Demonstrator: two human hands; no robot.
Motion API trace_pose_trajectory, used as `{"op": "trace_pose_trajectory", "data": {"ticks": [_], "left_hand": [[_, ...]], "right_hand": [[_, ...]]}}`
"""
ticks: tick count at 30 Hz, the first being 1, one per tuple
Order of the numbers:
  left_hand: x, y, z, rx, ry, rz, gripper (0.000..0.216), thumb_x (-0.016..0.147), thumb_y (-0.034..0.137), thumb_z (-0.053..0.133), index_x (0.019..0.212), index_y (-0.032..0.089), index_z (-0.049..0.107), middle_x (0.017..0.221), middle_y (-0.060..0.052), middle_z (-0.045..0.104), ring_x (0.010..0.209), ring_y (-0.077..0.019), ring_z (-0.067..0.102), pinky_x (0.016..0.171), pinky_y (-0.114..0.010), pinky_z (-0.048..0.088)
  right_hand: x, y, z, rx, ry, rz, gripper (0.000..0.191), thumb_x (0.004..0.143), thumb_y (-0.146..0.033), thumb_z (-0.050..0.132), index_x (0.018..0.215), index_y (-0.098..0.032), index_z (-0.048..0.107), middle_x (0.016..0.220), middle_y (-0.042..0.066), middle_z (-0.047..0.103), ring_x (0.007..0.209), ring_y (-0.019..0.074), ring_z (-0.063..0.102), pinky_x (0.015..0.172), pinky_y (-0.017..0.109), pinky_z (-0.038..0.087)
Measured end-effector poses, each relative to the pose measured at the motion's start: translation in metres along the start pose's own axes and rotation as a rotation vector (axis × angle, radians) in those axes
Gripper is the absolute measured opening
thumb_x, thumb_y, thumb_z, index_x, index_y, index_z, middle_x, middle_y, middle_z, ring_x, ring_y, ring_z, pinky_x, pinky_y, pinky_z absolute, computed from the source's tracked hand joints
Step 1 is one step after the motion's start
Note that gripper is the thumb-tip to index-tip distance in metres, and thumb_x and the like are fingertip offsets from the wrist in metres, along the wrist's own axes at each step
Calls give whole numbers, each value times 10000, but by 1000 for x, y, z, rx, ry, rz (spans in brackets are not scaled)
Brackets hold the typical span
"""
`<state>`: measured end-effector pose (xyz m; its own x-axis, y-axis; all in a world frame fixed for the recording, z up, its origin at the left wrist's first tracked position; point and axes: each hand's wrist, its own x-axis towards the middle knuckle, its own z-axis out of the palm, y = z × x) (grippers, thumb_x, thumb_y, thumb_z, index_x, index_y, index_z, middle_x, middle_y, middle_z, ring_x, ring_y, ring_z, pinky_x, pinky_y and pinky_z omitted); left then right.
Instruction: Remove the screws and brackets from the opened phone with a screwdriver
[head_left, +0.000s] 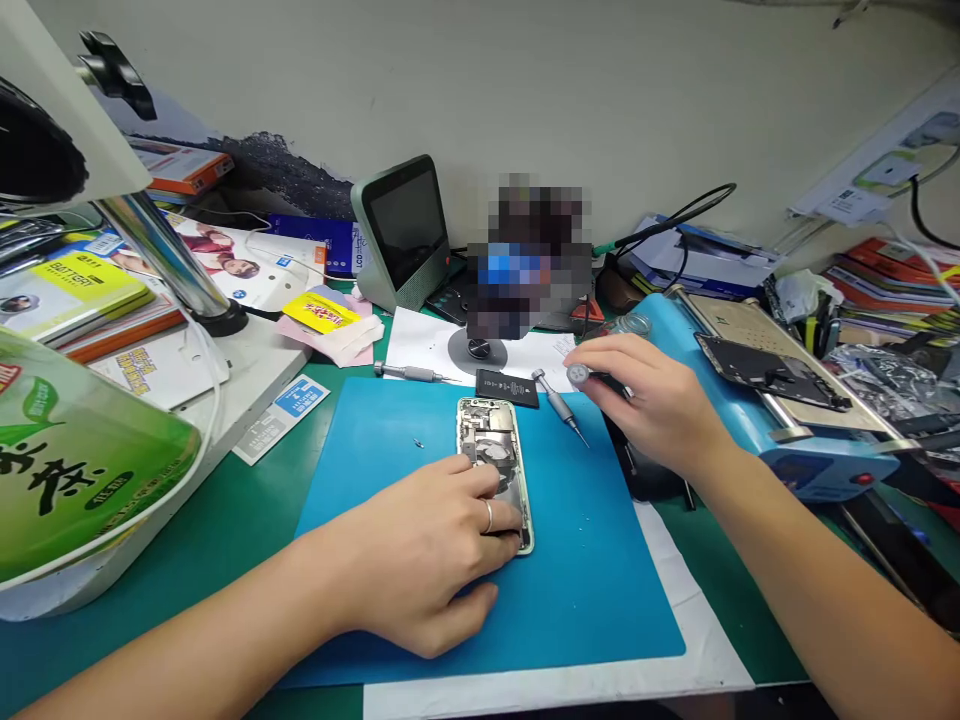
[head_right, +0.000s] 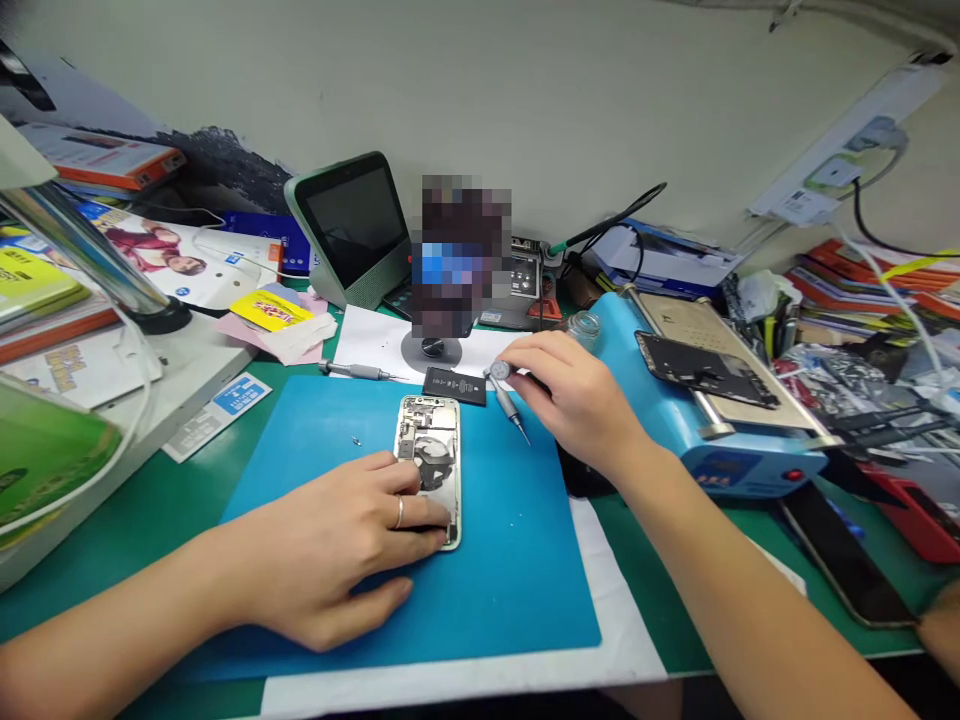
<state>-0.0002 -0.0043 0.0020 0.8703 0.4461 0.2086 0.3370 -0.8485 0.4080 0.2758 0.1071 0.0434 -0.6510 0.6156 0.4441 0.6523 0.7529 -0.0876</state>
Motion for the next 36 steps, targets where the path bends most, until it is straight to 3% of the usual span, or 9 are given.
{"op": "trace_pose_trajectory", "data": {"ticks": [10, 14, 20, 24, 31, 36], "left_hand": [[0, 1, 2, 11, 3, -7, 318, 960, 295, 636, 1262, 218, 702, 1251, -76, 742, 935, -254, 592, 819, -426, 437], [-1, 0, 1, 19, -13, -6, 314, 965, 294, 621, 1253, 213, 713, 1273, -62, 740, 925, -253, 570, 778, -425, 407], [-1, 0, 0, 41, -49, -3, 277, 972, 280, 598, 1194, 194, 740, 1305, -60, 729, 921, -254, 544, 784, -433, 398], [0, 1, 0, 41, -61, -4, 280, 975, 270, 595, 1214, 205, 727, 1307, -70, 720, 921, -255, 555, 789, -426, 411], [-2, 2, 3, 3, -68, -20, 310, 1004, 282, 564, 1267, 211, 711, 1353, -65, 707, 966, -260, 590, 799, -450, 440], [-3, 1, 5, -3, -57, -21, 289, 1016, 284, 540, 1225, 207, 723, 1361, -62, 706, 965, -260, 591, 807, -453, 440]], "right_hand": [[-29, -38, -18, 220, 95, -22, 208, 924, -145, 698, 1095, -253, 742, 1083, 17, 780, 1043, 146, 745, 951, 285, 633], [-54, -50, -18, 318, 147, 106, 239, 890, -142, 736, 1082, -285, 745, 1064, -1, 781, 1033, 172, 761, 954, 322, 653], [-102, -66, -12, 426, 267, 416, 237, 908, -127, 712, 1092, -276, 715, 1109, -6, 779, 1033, 172, 776, 919, 312, 678], [-118, -69, -9, 459, 271, 495, 183, 918, -151, 706, 1069, -256, 708, 1052, -2, 783, 961, 162, 784, 863, 290, 693], [-124, -75, -11, 384, 233, 405, 165, 917, -205, 722, 1077, -242, 742, 1048, 30, 790, 987, 189, 783, 887, 318, 686], [-122, -79, -14, 367, 225, 271, 279, 870, -117, 753, 1104, -264, 726, 1068, 13, 793, 991, 172, 782, 891, 302, 680]]}}
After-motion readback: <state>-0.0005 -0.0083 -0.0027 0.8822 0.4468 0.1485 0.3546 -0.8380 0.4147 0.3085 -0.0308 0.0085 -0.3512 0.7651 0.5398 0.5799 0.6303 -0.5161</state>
